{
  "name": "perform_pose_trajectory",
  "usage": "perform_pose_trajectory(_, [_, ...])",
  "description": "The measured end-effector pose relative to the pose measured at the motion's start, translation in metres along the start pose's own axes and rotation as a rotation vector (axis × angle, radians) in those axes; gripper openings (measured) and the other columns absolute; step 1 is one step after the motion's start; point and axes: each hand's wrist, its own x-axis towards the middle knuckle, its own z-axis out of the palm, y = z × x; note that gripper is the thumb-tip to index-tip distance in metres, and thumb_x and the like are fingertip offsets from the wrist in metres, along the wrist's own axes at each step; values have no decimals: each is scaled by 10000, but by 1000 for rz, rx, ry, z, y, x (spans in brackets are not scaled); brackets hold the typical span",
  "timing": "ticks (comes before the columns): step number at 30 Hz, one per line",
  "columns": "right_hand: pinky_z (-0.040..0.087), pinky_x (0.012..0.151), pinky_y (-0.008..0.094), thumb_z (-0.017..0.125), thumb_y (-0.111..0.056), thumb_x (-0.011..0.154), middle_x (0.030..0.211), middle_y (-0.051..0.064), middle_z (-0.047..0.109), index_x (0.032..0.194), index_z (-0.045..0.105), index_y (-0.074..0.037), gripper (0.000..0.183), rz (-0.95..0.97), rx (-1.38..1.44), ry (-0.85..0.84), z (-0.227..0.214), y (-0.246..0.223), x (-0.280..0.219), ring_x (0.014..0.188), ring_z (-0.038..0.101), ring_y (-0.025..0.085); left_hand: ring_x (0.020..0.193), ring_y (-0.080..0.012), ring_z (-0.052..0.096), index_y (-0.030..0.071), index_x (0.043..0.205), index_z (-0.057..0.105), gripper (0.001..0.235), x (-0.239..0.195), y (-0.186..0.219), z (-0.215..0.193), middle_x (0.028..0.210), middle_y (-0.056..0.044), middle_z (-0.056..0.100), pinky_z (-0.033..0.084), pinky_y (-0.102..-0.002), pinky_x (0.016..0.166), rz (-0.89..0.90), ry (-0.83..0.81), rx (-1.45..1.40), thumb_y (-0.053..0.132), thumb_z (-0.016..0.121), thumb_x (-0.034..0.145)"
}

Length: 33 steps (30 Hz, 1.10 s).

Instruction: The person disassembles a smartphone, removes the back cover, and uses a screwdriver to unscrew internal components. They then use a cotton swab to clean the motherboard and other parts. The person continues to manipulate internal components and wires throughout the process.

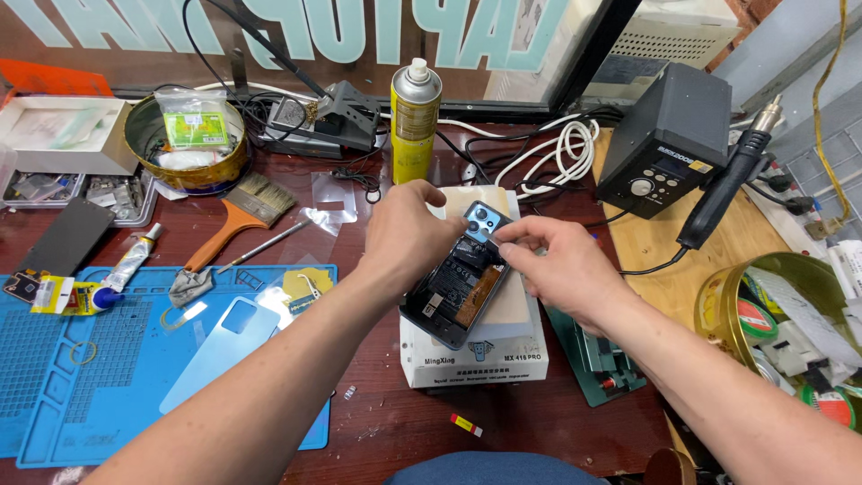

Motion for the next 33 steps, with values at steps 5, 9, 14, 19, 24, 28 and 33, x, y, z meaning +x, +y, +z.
perform_pose_trajectory(5, [551,680,313,753,-222,848,811,26,703,1100,780,-152,263,-223,-351,116,6,-2,-8,697,665,154,1084,-323,711,102,1196,709,468,0,3,13,1153,-192,721,554,-415,954,-50,-34,-14,130,768,732])
perform_pose_trajectory(9, [563,711,361,704,-202,867,810,63,706,1161,722,-164,296,-240,-383,142,8,-6,-13,726,700,205,1061,-339,723,129,1193,733,452,2,5,14,1106,-211,737,555,-425,946,-57,-47,-8,59,704,747])
perform_pose_trajectory(14, [563,732,373,703,-188,864,880,93,693,1104,757,-151,249,-339,-408,183,13,-1,-16,763,700,239,1005,-335,746,147,1101,788,361,2,4,12,1043,-222,752,574,-408,921,-95,-105,-25,60,699,761])
perform_pose_trajectory(19, [551,746,383,702,-191,873,922,111,690,1067,790,-156,216,-384,-406,210,17,4,-16,803,681,257,985,-325,754,141,1067,804,347,6,6,11,1033,-209,759,579,-400,915,-99,-117,-7,45,698,751])
perform_pose_trajectory(24, [555,748,375,685,-195,879,915,97,692,1073,787,-159,222,-336,-391,186,17,1,-18,788,683,250,976,-295,764,135,1079,800,346,6,7,10,1031,-189,769,585,-385,909,-110,-147,1,41,692,764])
perform_pose_trajectory(28, [552,751,380,686,-196,880,900,102,685,1064,794,-149,218,-328,-412,199,18,-1,-20,791,681,254,985,-283,758,125,1087,791,333,6,7,8,1043,-182,765,580,-378,914,-88,-140,5,49,706,774])
perform_pose_trajectory(33, [565,752,380,684,-179,887,911,95,685,1068,779,-137,209,-319,-383,238,24,-1,-22,837,709,251,972,-288,763,132,1085,790,311,5,9,8,1024,-187,768,585,-380,904,-110,-152,-11,75,717,788])
